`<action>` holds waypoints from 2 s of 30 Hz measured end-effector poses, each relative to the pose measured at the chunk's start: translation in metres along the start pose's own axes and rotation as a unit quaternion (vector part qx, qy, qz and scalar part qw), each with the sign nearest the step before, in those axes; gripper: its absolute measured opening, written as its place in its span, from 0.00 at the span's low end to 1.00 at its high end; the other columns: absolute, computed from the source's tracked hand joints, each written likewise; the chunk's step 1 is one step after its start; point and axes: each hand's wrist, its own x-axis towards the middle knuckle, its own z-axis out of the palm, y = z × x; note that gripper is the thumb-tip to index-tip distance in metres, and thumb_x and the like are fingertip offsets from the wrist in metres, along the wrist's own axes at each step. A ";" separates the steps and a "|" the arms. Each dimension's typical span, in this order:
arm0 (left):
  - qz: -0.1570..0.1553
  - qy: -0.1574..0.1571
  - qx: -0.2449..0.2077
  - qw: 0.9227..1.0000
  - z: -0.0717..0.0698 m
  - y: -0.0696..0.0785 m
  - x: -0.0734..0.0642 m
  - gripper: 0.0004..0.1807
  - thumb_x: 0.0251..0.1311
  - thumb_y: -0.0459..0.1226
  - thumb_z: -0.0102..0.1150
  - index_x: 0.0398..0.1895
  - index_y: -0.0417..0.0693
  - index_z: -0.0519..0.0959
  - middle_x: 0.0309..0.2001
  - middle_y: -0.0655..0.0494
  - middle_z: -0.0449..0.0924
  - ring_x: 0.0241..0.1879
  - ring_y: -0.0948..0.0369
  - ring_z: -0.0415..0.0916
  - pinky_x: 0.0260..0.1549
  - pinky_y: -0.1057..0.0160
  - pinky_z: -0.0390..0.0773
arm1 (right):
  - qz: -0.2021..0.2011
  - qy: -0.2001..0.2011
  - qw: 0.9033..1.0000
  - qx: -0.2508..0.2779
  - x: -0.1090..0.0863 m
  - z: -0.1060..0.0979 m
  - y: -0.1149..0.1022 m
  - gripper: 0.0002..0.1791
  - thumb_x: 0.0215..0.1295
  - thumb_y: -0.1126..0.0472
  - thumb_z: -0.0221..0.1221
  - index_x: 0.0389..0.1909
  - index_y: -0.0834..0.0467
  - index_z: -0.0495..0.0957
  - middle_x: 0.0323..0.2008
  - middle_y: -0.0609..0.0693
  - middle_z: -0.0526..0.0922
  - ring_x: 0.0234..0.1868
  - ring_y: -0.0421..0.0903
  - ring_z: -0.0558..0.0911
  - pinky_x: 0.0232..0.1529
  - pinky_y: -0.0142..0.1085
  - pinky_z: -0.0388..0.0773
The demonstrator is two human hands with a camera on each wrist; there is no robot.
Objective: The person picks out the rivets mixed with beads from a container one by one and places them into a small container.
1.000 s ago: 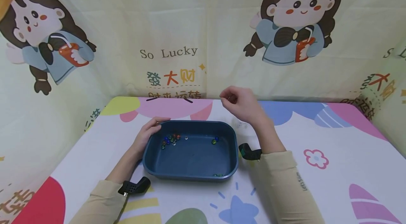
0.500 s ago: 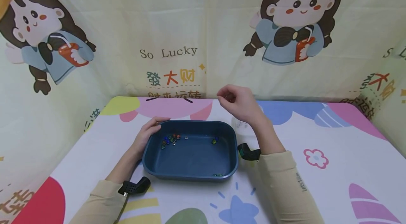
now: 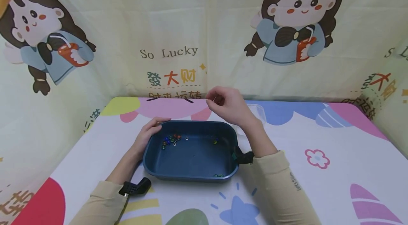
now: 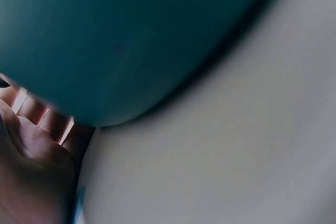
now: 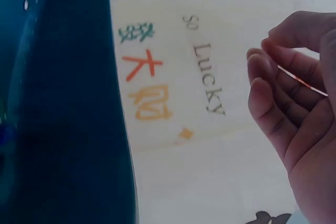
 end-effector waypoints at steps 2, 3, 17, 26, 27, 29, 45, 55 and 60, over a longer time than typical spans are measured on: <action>0.000 -0.001 0.001 1.000 0.000 0.000 0.000 0.22 0.73 0.33 0.39 0.65 0.33 0.71 0.62 0.38 0.72 0.62 0.46 0.69 0.65 0.43 0.64 | -0.002 -0.007 1.000 0.002 0.000 0.003 -0.001 0.06 0.66 0.68 0.63 0.43 0.61 0.84 0.32 0.48 0.84 0.29 0.45 0.78 0.33 0.37 0.78; 0.000 0.000 0.001 1.000 0.000 0.000 0.000 0.22 0.73 0.33 0.39 0.65 0.33 0.71 0.62 0.38 0.72 0.62 0.46 0.69 0.65 0.43 0.64 | -0.003 -0.008 1.000 0.001 0.000 0.003 -0.002 0.07 0.65 0.68 0.63 0.43 0.61 0.84 0.32 0.48 0.84 0.29 0.45 0.78 0.33 0.38 0.78; 0.006 -0.001 -0.010 1.000 0.001 0.000 0.000 0.22 0.73 0.33 0.39 0.64 0.31 0.71 0.63 0.37 0.70 0.62 0.46 0.68 0.64 0.44 0.64 | -0.024 0.005 1.000 0.012 0.002 0.005 -0.008 0.07 0.65 0.68 0.64 0.43 0.62 0.84 0.33 0.50 0.85 0.29 0.45 0.78 0.32 0.35 0.78; 0.006 -0.002 -0.014 1.000 0.000 0.002 -0.001 0.22 0.74 0.33 0.39 0.64 0.32 0.71 0.62 0.36 0.71 0.61 0.45 0.69 0.64 0.44 0.64 | -0.042 -0.003 0.999 0.034 0.005 0.011 -0.012 0.07 0.64 0.70 0.65 0.42 0.62 0.84 0.33 0.49 0.85 0.29 0.44 0.79 0.32 0.34 0.78; 0.006 -0.002 -0.014 1.000 0.001 0.003 -0.001 0.22 0.74 0.33 0.39 0.64 0.32 0.70 0.62 0.36 0.71 0.61 0.44 0.68 0.64 0.44 0.64 | -0.045 -0.011 0.998 0.034 0.005 0.013 -0.011 0.07 0.64 0.70 0.65 0.42 0.62 0.84 0.33 0.49 0.85 0.29 0.44 0.79 0.32 0.34 0.78; 0.005 -0.001 -0.013 1.000 0.001 0.003 -0.001 0.22 0.74 0.33 0.39 0.64 0.32 0.71 0.62 0.35 0.71 0.61 0.43 0.68 0.64 0.44 0.64 | -0.050 -0.028 0.998 0.033 0.005 0.020 -0.010 0.06 0.64 0.69 0.65 0.42 0.61 0.84 0.33 0.48 0.84 0.29 0.43 0.79 0.32 0.35 0.78; 0.001 -0.008 -0.023 1.000 0.001 0.003 0.000 0.22 0.75 0.34 0.37 0.65 0.31 0.70 0.62 0.33 0.71 0.61 0.41 0.69 0.61 0.51 0.70 | -0.123 -0.100 0.987 0.042 0.008 0.061 -0.006 0.04 0.63 0.69 0.66 0.37 0.59 0.84 0.31 0.43 0.83 0.27 0.38 0.79 0.29 0.34 0.77; 0.005 -0.004 -0.014 1.000 0.003 0.001 0.000 0.21 0.74 0.33 0.38 0.64 0.32 0.71 0.60 0.36 0.72 0.59 0.46 0.70 0.61 0.50 0.69 | -0.141 -0.154 0.977 0.037 0.002 0.069 -0.002 0.06 0.62 0.71 0.64 0.39 0.60 0.82 0.30 0.43 0.82 0.26 0.36 0.77 0.30 0.34 0.79; 0.006 -0.006 -0.015 1.000 0.003 0.002 -0.001 0.22 0.75 0.34 0.38 0.64 0.32 0.71 0.60 0.34 0.73 0.60 0.42 0.70 0.61 0.49 0.69 | -0.151 -0.166 0.974 0.025 0.003 0.074 -0.002 0.06 0.63 0.70 0.64 0.40 0.61 0.82 0.30 0.44 0.82 0.26 0.35 0.77 0.31 0.32 0.79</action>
